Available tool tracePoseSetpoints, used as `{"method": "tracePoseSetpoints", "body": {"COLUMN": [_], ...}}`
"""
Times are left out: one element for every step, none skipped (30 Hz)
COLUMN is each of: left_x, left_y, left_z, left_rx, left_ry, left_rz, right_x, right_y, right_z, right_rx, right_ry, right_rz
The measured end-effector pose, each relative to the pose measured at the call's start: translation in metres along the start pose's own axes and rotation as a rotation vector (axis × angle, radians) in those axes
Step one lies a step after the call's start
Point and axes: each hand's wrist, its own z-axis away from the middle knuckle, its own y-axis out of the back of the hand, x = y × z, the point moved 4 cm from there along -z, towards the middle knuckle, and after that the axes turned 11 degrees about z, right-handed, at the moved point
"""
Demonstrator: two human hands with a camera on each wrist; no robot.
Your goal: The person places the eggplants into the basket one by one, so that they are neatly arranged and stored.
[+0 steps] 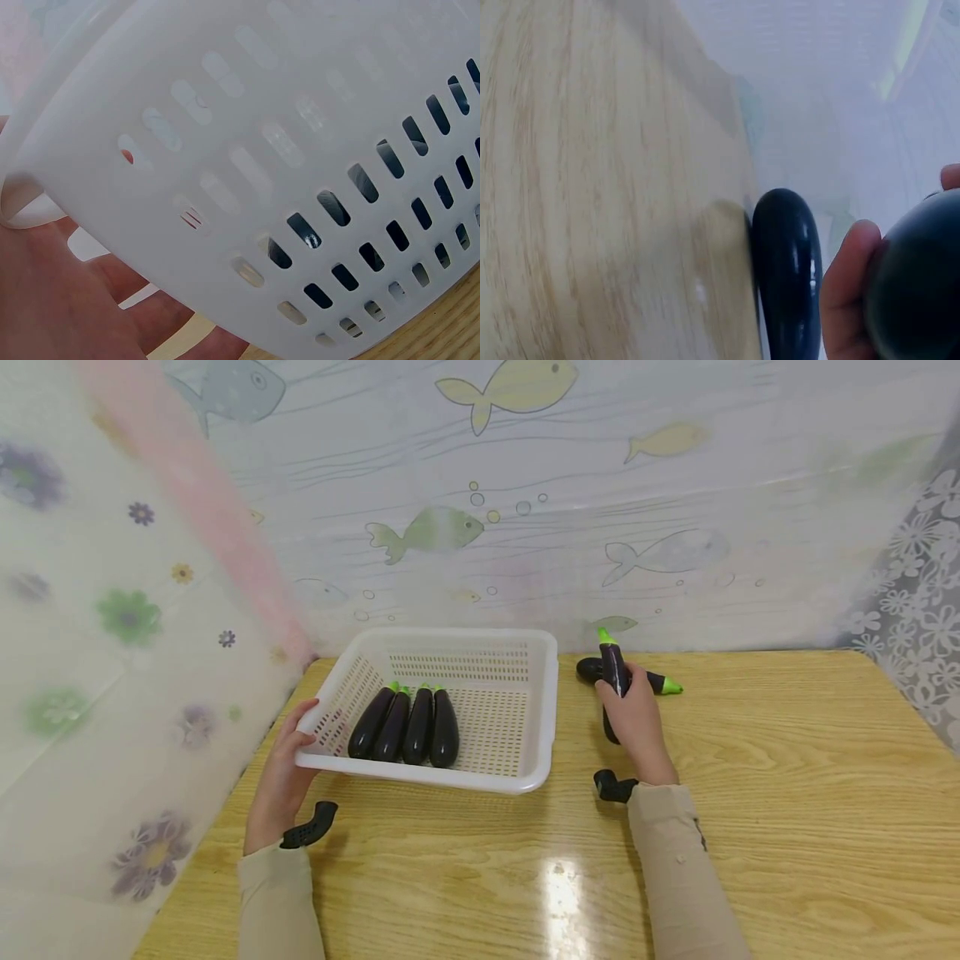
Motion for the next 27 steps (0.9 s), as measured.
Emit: {"method": "tracePoseSetpoints", "body": {"left_x": [0.000,0.000,0.000,0.000,-0.001,-0.001,-0.001,-0.001,-0.001,-0.001,0.000,0.000,0.000,0.000,0.001,0.001,0.001,0.001,0.002,0.002,0.002,0.002,0.002,0.002,0.002,0.002,0.002], "left_y": [0.000,0.000,0.000,0.000,0.000,0.000,0.000,0.000,0.000,0.000,0.000,0.000,0.000,0.000,0.000,-0.001,-0.001,-0.001,-0.001,-0.001,-0.001,-0.001,-0.001,-0.001,-0.002,-0.002,-0.002], "left_z": [0.000,0.000,0.000,0.000,0.000,0.000,0.000,0.000,0.000,0.000,0.000,0.000,0.000,0.001,0.001,0.002,0.002,0.003,0.004,0.004,0.004,0.004,0.004,0.004,0.003,0.003,0.002], "left_rx": [-0.001,-0.002,-0.003,-0.003,-0.003,-0.005,-0.005,-0.002,-0.001,-0.001,-0.001,-0.002,-0.002,-0.004,-0.007,-0.007,-0.007,-0.008,-0.009,-0.009,-0.007,-0.005,-0.002,-0.004,-0.007,-0.006,-0.008], "left_ry": [0.000,0.000,0.001,0.002,0.003,0.002,0.003,0.005,0.004,0.004,0.003,0.001,0.000,0.000,-0.001,0.000,0.001,0.003,0.005,0.005,0.006,0.006,0.006,0.001,-0.004,-0.007,-0.011], "left_rz": [-0.001,-0.002,0.002,0.005,0.007,0.008,0.009,0.007,0.007,0.006,0.004,0.002,-0.001,-0.005,-0.010,-0.017,-0.022,-0.027,-0.032,-0.038,-0.041,-0.041,-0.041,-0.036,-0.029,-0.022,-0.014], "right_x": [-0.001,-0.001,-0.002,-0.003,-0.004,-0.005,-0.006,-0.007,-0.008,-0.009,-0.010,-0.011,-0.012,-0.014,-0.015,-0.017,-0.018,-0.020,-0.021,-0.022,-0.023,-0.024,-0.025,-0.026,-0.027,-0.029,-0.030], "right_y": [0.000,0.000,0.000,0.000,0.000,0.000,0.000,0.000,0.001,0.001,0.001,0.002,0.002,0.003,0.003,0.003,0.004,0.004,0.004,0.004,0.004,0.004,0.005,0.005,0.005,0.006,0.006], "right_z": [0.000,0.001,0.001,0.001,0.001,0.002,0.002,0.002,0.002,0.002,0.003,0.003,0.004,0.005,0.006,0.007,0.008,0.009,0.009,0.009,0.009,0.009,0.009,0.010,0.011,0.011,0.012], "right_rx": [-0.006,-0.016,-0.025,-0.036,-0.048,-0.057,-0.066,-0.070,-0.072,-0.076,-0.077,-0.078,-0.081,-0.085,-0.088,-0.090,-0.094,-0.096,-0.100,-0.098,-0.096,-0.094,-0.093,-0.091,-0.090,-0.087,-0.089], "right_ry": [-0.003,-0.001,0.003,0.007,0.016,0.025,0.030,0.035,0.037,0.039,0.041,0.045,0.049,0.055,0.065,0.075,0.081,0.089,0.094,0.101,0.107,0.112,0.116,0.125,0.133,0.140,0.147], "right_rz": [-0.005,-0.015,-0.016,-0.017,-0.017,-0.014,-0.015,-0.013,-0.006,-0.006,-0.006,-0.002,0.001,0.006,0.012,0.016,0.024,0.030,0.033,0.039,0.041,0.039,0.035,0.022,0.010,-0.001,-0.015]}}
